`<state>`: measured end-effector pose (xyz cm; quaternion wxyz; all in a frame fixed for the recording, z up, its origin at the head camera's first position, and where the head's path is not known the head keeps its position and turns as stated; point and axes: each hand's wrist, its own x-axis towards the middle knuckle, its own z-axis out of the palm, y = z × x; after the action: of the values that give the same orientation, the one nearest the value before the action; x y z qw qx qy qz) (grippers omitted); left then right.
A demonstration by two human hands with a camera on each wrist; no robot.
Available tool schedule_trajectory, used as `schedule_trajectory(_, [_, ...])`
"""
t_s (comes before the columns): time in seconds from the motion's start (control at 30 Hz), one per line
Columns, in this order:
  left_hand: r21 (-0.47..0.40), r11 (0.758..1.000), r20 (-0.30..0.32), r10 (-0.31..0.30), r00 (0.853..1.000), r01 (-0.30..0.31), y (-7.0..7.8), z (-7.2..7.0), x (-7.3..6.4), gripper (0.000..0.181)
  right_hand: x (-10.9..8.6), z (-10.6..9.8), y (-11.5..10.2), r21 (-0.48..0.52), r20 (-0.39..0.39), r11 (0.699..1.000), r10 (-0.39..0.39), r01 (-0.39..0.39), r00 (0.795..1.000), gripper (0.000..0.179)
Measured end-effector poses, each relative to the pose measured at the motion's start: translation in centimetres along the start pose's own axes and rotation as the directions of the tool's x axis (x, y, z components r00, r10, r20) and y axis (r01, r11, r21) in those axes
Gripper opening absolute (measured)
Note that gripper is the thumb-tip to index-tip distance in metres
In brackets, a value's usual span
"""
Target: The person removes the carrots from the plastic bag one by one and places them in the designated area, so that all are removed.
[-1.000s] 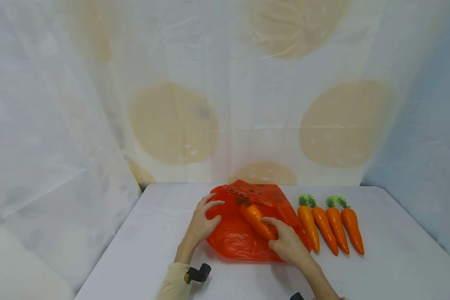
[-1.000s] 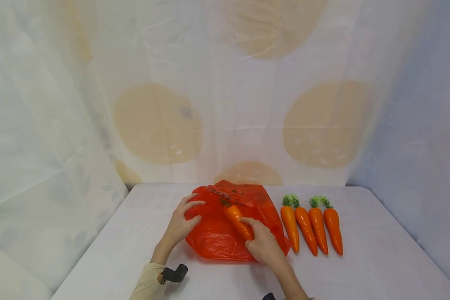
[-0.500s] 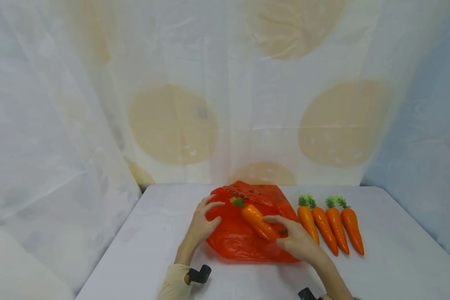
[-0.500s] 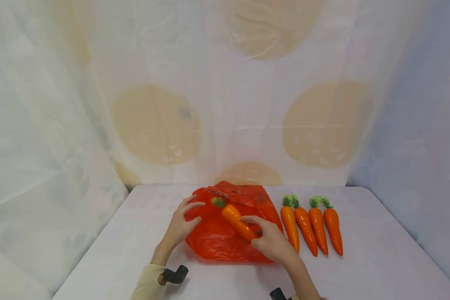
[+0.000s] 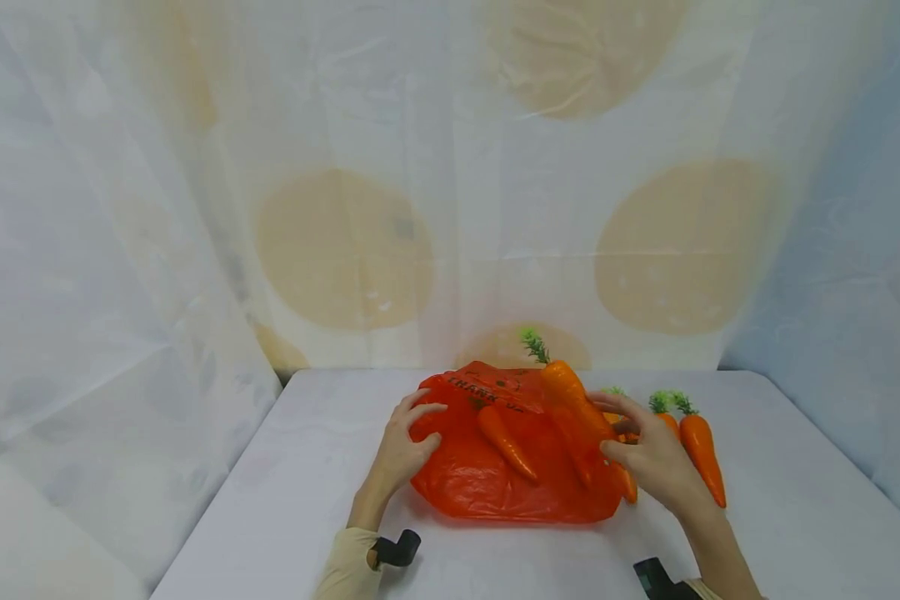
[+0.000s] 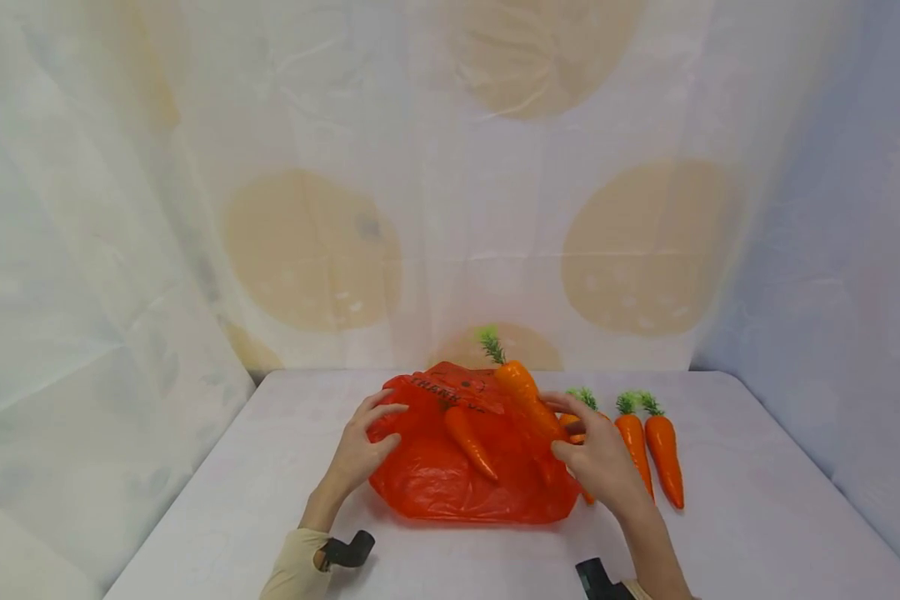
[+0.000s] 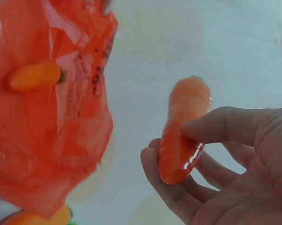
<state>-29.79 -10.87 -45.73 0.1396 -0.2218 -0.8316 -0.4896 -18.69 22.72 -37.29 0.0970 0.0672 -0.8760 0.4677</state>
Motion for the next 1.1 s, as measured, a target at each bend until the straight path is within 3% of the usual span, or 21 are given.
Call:
schedule_trajectory(0.23, [0.006,1.000,-0.008,-0.001,1.000,0.001,-0.1,0.0,0.0,0.039,0.3,-2.3,2.6,-0.009,-0.094,0.998,0.054,-0.055,0.994,0.062])
schedule_trajectory(0.5, [0.007,1.000,-0.011,0.004,1.000,-0.004,-0.2,0.0,0.1,0.039,0.1,-4.4,6.3,-0.010,-0.208,0.995,0.096,-0.100,0.973,0.060])
schedule_trajectory(0.73, [0.010,1.000,-0.012,0.012,1.000,-0.012,-0.1,0.1,0.0,0.039,-0.2,-6.1,9.6,-0.023,-0.297,0.966,0.238,-0.257,0.924,0.063])
schedule_trajectory(1.1, [0.008,1.000,-0.010,-0.007,1.000,0.007,-0.1,0.0,0.0,0.039,-0.6,-7.4,14.3,-0.163,-0.382,0.891,0.338,-0.423,0.860,0.065])
